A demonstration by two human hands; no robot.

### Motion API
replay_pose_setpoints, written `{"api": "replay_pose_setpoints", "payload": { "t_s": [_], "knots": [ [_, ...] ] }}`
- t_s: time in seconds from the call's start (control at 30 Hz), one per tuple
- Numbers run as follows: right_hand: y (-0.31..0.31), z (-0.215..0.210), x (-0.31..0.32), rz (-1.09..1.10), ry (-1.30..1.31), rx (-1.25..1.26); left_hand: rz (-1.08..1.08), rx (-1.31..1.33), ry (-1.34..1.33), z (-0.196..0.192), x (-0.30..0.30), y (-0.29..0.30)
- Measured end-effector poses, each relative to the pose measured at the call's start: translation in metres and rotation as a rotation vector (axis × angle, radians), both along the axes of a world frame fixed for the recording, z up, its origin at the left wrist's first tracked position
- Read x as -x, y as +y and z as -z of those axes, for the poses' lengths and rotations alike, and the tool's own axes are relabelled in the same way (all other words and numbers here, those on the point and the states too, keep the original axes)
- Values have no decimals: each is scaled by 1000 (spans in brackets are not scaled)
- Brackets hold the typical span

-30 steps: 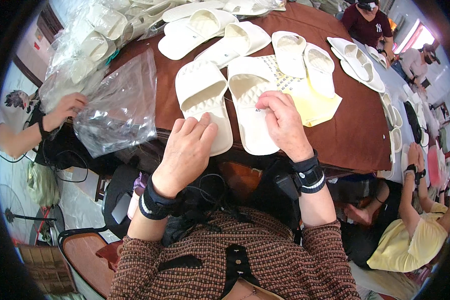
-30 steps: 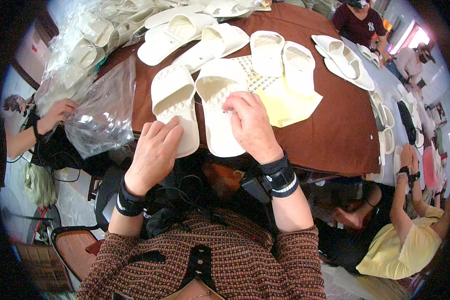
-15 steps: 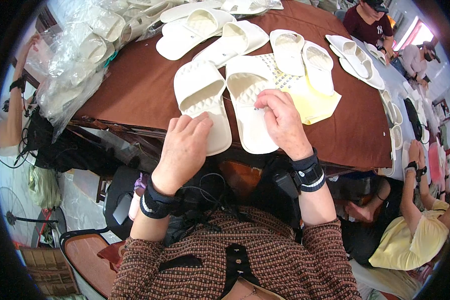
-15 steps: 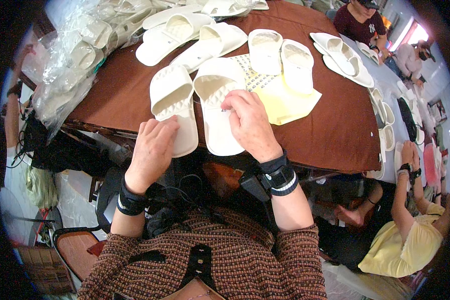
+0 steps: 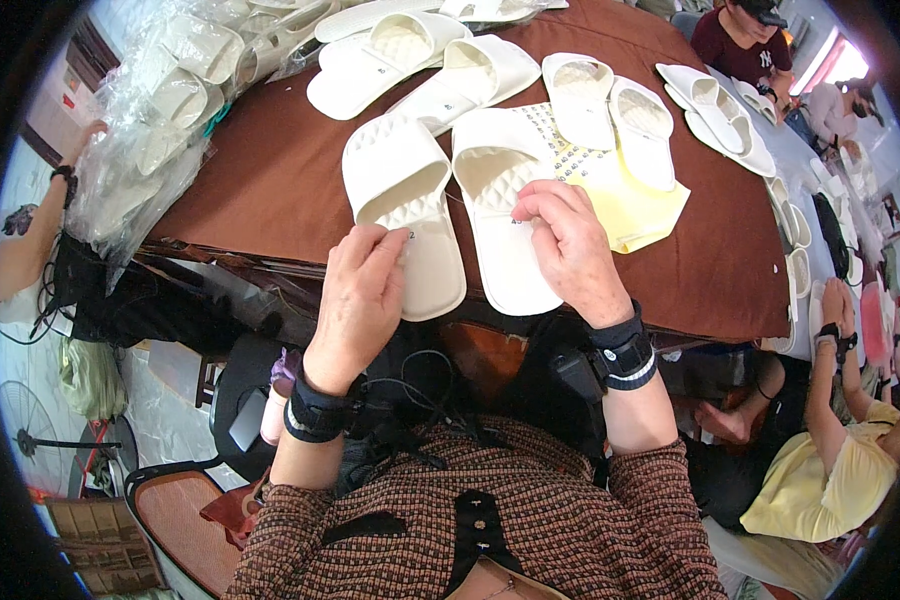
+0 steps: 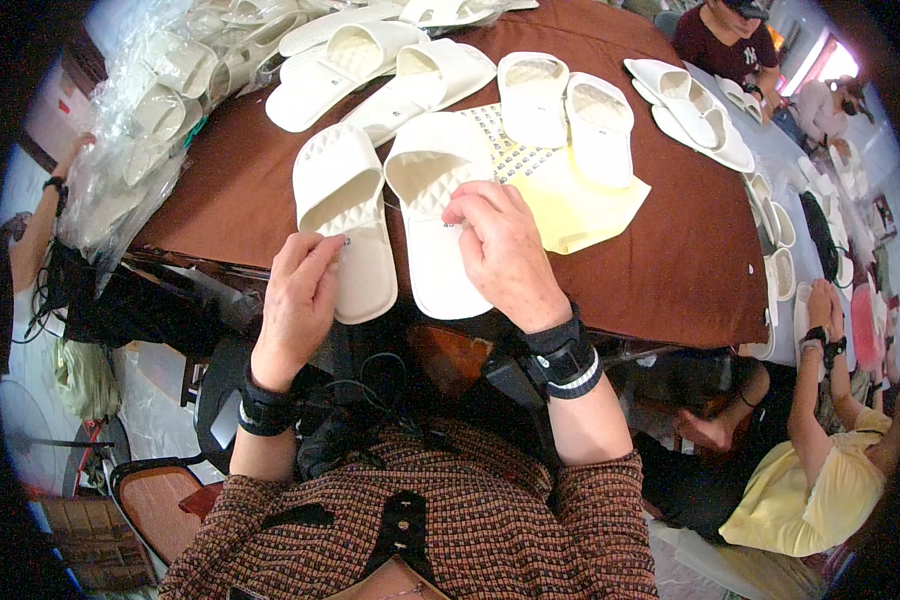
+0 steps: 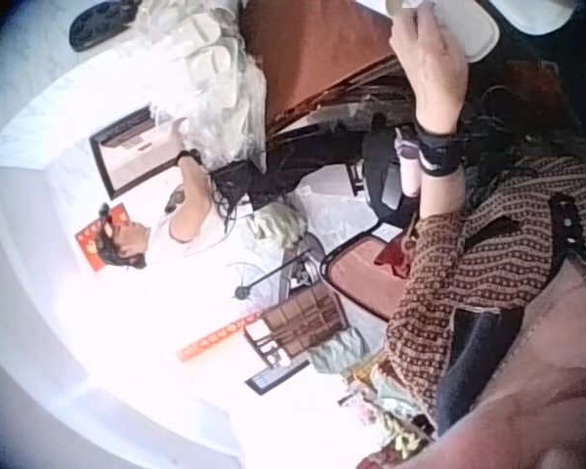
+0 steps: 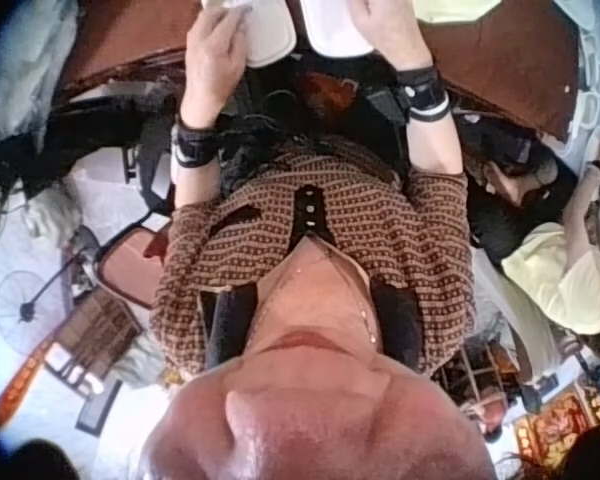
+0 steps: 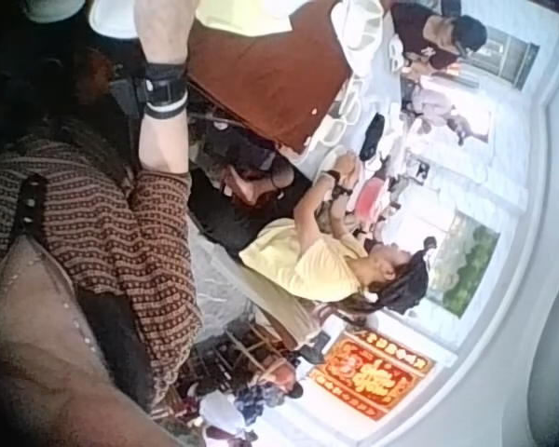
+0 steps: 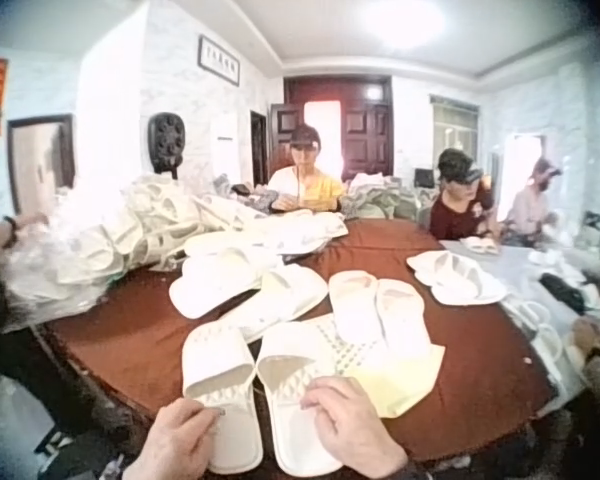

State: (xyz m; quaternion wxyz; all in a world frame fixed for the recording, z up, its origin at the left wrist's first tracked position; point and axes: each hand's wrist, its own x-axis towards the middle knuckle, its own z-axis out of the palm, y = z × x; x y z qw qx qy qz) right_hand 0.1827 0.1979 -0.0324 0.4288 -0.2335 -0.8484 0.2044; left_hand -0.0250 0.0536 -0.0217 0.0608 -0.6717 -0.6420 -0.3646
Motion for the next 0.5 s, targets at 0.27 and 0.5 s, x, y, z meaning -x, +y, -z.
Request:
{"api": "replay_pose_setpoints", "payload": {
  "t_s": [0.27, 0.5],
  "knots": [
    [0, 1, 0, -3, -1, -24, -33, 108, 204, -9, -10, 0],
    [1, 4, -1, 0, 18, -22, -16, 99, 237, -11, -10, 1]
  ]
}}
